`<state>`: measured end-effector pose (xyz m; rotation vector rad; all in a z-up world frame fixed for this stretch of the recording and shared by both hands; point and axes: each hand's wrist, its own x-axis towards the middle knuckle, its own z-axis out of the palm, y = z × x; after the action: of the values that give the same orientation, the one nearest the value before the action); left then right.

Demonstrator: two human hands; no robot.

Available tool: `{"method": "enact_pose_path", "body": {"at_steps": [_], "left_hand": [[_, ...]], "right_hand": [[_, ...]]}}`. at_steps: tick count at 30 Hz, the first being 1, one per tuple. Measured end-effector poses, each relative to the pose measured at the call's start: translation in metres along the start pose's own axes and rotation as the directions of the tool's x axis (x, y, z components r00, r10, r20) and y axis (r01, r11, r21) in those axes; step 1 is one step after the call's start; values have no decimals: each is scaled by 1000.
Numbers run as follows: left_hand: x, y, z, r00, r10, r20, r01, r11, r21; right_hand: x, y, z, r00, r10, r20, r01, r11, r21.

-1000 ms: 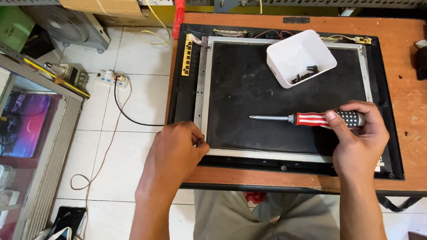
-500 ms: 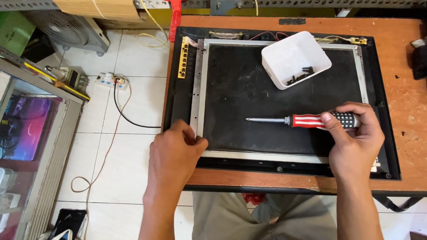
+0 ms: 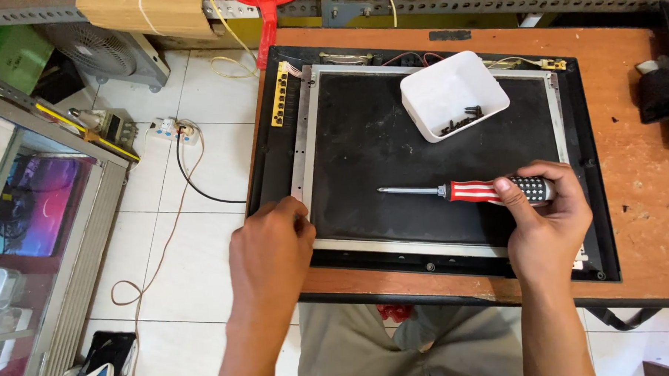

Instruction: The person uses a screwdriver to remove screws from the metal frame of a disassembled electronic device, likely a monitor or television. They place the removed screws into a white container and then detach a metal bracket from the frame.

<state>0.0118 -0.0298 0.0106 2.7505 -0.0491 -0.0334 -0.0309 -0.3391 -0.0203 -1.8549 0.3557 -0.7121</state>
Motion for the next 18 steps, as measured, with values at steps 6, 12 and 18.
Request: {"method": "enact_pose_path", "body": {"at_steps": [6,12,18], "left_hand": [[6,-6,-31,978,119,174,-97,987,-130],[14,15,-55,912,-131,389,206,966,-159],[18,34,-67,836,-293,465,410,896,-173]], "right_hand": [[0,-3,-1,1000,-9,3,9,999,-38],[0,-5,0,1000,-15,6,15,999,-42],[-1,-7,0,1000,-19,10,19,999,-43]]}}
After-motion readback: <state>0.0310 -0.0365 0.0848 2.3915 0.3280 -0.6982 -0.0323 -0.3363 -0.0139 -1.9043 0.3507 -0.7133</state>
